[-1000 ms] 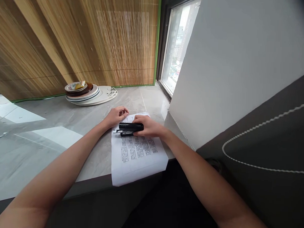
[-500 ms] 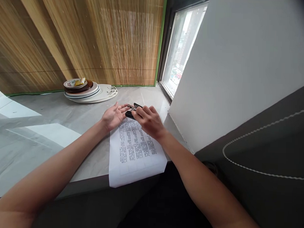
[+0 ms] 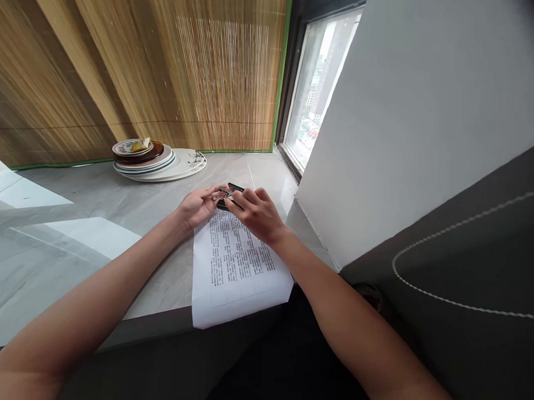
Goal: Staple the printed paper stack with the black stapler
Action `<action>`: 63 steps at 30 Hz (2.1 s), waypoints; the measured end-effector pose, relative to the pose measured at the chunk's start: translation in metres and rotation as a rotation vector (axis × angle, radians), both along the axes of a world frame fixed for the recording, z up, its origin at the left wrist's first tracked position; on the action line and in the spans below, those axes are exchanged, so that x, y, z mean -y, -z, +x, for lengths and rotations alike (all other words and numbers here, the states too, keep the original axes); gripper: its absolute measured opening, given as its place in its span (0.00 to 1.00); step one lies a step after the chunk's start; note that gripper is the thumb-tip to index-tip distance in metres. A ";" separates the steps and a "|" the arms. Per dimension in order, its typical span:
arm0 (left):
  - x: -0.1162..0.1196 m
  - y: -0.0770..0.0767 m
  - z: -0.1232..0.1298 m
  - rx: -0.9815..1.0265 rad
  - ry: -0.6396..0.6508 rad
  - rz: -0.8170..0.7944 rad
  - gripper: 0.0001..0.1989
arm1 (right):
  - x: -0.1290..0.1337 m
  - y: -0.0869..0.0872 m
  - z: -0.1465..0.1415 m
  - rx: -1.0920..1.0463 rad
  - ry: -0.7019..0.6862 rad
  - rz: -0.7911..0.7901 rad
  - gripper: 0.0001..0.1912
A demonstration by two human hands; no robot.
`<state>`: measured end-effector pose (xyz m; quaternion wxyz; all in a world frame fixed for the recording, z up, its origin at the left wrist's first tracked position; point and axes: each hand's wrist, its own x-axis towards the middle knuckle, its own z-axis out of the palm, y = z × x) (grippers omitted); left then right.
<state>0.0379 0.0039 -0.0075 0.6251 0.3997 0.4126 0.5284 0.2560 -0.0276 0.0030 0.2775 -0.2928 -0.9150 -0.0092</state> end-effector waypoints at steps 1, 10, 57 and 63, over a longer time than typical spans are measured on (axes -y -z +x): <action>0.000 0.000 0.000 0.007 -0.008 -0.010 0.11 | 0.000 0.000 0.000 -0.011 0.014 -0.002 0.23; -0.005 -0.001 -0.009 -0.016 -0.266 0.188 0.11 | 0.003 -0.004 0.011 -0.489 -0.042 -0.381 0.18; -0.010 0.001 -0.066 -1.645 -0.311 0.397 0.13 | 0.004 -0.037 0.036 -0.534 0.149 -0.581 0.14; -0.003 -0.008 -0.052 -1.741 -0.237 0.312 0.18 | 0.166 -0.074 0.031 -0.802 -0.572 -0.850 0.19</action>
